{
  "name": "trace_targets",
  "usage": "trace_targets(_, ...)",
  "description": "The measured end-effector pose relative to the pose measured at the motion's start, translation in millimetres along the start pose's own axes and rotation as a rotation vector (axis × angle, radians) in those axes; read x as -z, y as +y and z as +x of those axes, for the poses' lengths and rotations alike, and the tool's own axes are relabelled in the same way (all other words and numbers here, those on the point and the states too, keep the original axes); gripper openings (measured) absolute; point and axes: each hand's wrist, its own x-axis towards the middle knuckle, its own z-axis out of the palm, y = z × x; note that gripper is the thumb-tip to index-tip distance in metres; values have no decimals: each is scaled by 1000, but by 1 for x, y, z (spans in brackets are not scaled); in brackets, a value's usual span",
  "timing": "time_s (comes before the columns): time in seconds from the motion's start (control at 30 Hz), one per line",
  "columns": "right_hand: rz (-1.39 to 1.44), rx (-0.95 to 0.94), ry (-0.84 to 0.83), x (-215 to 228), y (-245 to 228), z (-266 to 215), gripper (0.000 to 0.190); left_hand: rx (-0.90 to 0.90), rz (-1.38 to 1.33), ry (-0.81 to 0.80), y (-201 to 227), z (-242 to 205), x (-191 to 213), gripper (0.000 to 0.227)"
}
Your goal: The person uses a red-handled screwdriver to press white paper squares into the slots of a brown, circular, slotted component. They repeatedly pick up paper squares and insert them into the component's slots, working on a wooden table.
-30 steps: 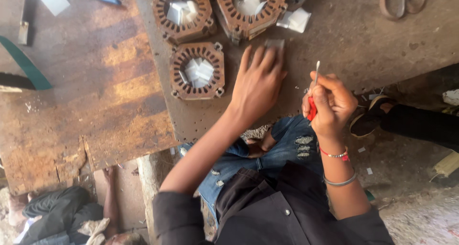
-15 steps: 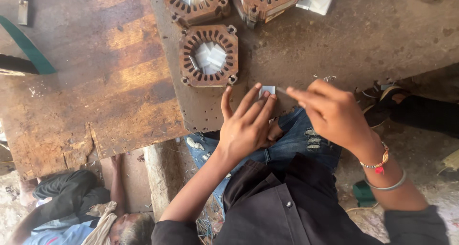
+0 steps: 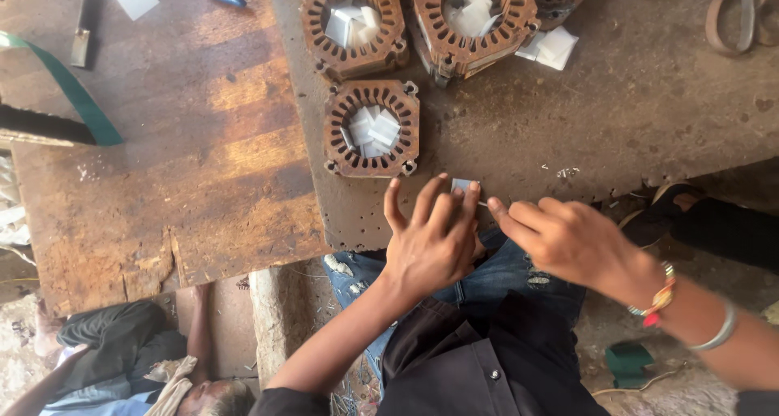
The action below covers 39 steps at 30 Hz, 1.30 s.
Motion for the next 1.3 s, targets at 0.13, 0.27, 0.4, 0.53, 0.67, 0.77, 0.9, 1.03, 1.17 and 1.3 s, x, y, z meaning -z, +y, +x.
trace_targets(0.13,49,103,-10,0,14,-3,50,58,-113,-104,-5,13,8,36)
trace_targets(0.27,44,18,128,-25,-14,-31,52,-25,-97,-55,1,19,7,32)
trace_targets(0.4,243,-218,305,-46,-50,-66,56,-21,-152,-52,-18,9,20,25)
trace_targets(0.53,411,-432,381,-48,-64,-73,46,85,-200,9,-15,3,18,31)
trace_targets(0.67,422,-439,480,-31,-59,-56,43,-6,-126,-7,-16,2,17,33)
trace_targets(0.77,373,-425,461,-11,-46,-36,41,-54,-62,-7,-18,-1,16,38)
trace_targets(0.9,310,-368,381,3,-30,-7,38,-131,-12,12,-20,-8,14,44)
trace_targets(1.03,296,-341,294,0,-23,10,41,-134,-66,17,-16,-9,15,62)
trace_targets(1.17,215,-245,232,1,-18,8,51,7,-118,-13,-13,-7,16,46)
trace_targets(1.3,114,-95,119,3,-9,6,58,-8,-167,-23,-21,-10,18,39)
